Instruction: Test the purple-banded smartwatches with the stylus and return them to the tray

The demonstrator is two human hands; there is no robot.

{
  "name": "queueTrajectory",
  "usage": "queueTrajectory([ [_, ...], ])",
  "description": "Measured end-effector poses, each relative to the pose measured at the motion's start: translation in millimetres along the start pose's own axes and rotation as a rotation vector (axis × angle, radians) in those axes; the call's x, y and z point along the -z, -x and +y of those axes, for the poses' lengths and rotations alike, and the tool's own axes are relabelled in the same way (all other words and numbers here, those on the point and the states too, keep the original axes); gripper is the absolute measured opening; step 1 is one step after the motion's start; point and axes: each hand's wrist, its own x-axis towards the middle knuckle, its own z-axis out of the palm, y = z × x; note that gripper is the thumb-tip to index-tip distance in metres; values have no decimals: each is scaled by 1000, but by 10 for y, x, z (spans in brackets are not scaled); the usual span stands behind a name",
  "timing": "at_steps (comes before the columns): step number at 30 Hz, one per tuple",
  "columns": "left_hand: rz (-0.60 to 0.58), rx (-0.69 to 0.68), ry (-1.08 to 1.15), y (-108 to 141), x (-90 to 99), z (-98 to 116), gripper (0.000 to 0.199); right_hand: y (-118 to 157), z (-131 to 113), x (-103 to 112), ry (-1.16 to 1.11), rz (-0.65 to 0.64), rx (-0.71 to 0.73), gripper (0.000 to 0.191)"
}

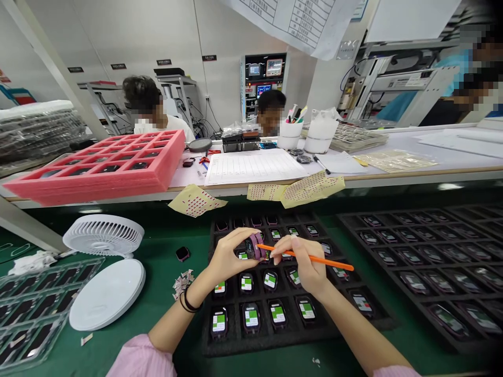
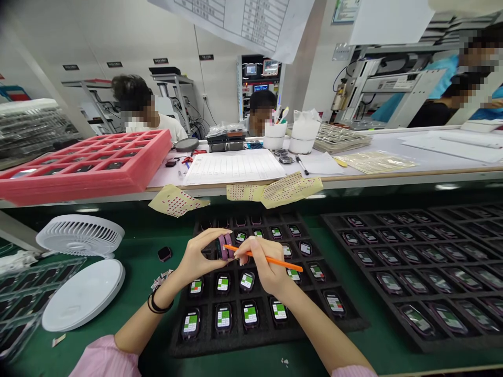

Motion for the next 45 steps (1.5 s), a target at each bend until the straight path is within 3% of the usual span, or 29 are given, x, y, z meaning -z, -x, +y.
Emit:
queueTrajectory([
  [21,20,-62,-17,50,-50,-40,50,13,-1,-46,-49,45,-34,45],
  [26,16,-33,-13,34,-46,-23,46,14,-19,-19,21,28,-38,47],
  [31,15,-14,-2,25,-24,-4,48,17,15,29,-25,127,-57,47],
  [45,21,-2,-15,28,-15,-6,47,3,19,-16,-13,128,-66,47],
])
